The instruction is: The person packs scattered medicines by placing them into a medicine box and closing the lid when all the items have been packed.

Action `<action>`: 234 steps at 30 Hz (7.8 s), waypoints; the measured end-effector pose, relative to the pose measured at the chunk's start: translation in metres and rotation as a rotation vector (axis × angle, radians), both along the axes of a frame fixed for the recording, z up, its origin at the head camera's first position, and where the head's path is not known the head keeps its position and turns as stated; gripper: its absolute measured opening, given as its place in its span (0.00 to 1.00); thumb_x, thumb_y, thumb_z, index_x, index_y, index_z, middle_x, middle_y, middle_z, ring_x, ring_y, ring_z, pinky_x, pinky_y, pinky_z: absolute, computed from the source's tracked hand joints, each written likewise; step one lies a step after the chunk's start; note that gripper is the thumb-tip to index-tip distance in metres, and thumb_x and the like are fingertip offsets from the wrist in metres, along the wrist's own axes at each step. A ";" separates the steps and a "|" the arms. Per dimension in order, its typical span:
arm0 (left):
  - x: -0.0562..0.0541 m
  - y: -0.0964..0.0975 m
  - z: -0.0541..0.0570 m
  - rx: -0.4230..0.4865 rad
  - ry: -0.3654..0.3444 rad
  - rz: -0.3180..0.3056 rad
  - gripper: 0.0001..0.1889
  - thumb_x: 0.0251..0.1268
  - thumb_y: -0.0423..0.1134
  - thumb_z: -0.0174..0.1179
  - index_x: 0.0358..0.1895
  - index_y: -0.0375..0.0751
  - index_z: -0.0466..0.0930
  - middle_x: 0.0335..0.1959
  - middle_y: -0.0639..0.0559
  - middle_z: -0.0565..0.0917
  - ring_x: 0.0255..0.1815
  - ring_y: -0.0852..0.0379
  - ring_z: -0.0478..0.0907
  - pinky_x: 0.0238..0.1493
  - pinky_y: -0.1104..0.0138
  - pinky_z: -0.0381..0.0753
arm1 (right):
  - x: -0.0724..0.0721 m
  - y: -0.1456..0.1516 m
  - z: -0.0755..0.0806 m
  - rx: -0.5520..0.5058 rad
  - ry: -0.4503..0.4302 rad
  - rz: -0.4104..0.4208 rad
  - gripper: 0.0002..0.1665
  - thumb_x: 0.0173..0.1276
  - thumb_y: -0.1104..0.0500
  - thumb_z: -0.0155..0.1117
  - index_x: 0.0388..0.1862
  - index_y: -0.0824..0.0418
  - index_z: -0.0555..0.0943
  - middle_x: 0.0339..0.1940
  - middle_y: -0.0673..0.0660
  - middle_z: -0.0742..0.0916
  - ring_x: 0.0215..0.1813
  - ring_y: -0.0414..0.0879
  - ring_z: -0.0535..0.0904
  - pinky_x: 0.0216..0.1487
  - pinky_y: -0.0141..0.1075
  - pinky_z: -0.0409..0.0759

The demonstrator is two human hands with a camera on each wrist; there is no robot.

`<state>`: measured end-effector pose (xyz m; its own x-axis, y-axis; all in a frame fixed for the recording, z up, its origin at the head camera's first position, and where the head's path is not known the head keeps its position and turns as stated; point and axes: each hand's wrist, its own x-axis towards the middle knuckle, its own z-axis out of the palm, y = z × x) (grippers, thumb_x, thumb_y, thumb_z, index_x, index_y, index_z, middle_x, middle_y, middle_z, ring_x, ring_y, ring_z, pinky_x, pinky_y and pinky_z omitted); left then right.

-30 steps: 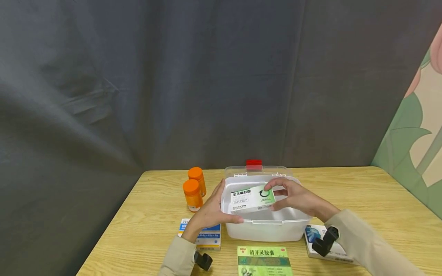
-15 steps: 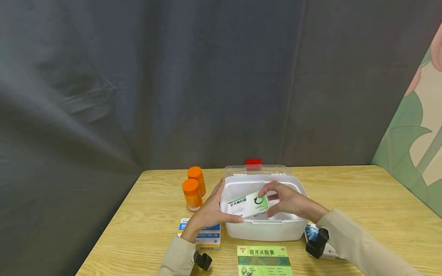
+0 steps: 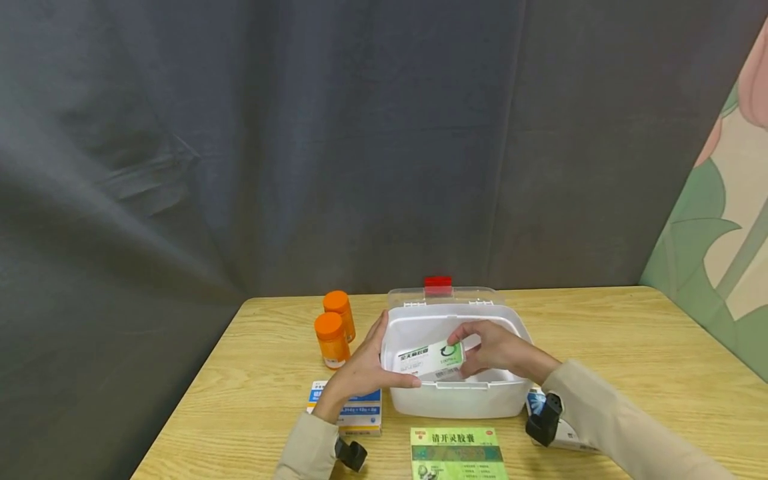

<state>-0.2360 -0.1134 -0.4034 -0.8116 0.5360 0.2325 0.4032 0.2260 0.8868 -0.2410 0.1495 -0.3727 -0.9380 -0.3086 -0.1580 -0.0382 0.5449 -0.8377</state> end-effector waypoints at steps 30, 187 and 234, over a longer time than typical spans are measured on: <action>0.004 -0.001 0.002 -0.090 -0.002 0.078 0.64 0.46 0.49 0.77 0.79 0.55 0.34 0.77 0.49 0.47 0.65 0.42 0.62 0.66 0.47 0.61 | 0.003 -0.010 -0.002 0.259 -0.020 0.170 0.23 0.50 0.64 0.76 0.47 0.54 0.84 0.52 0.55 0.79 0.53 0.53 0.69 0.59 0.56 0.68; 0.002 -0.002 -0.005 -0.043 0.003 0.034 0.63 0.47 0.50 0.76 0.79 0.55 0.34 0.76 0.48 0.47 0.67 0.45 0.59 0.68 0.45 0.57 | 0.101 0.156 -0.050 -0.073 0.541 -0.228 0.28 0.63 0.71 0.66 0.62 0.68 0.72 0.56 0.34 0.78 0.52 0.25 0.73 0.43 0.24 0.76; 0.000 -0.003 -0.006 0.024 0.019 -0.010 0.63 0.46 0.48 0.77 0.78 0.58 0.36 0.72 0.43 0.53 0.62 0.38 0.63 0.65 0.45 0.62 | 0.086 0.204 -0.087 -0.009 0.077 -0.066 0.41 0.58 0.59 0.74 0.66 0.71 0.67 0.67 0.73 0.67 0.52 0.21 0.65 0.51 0.39 0.80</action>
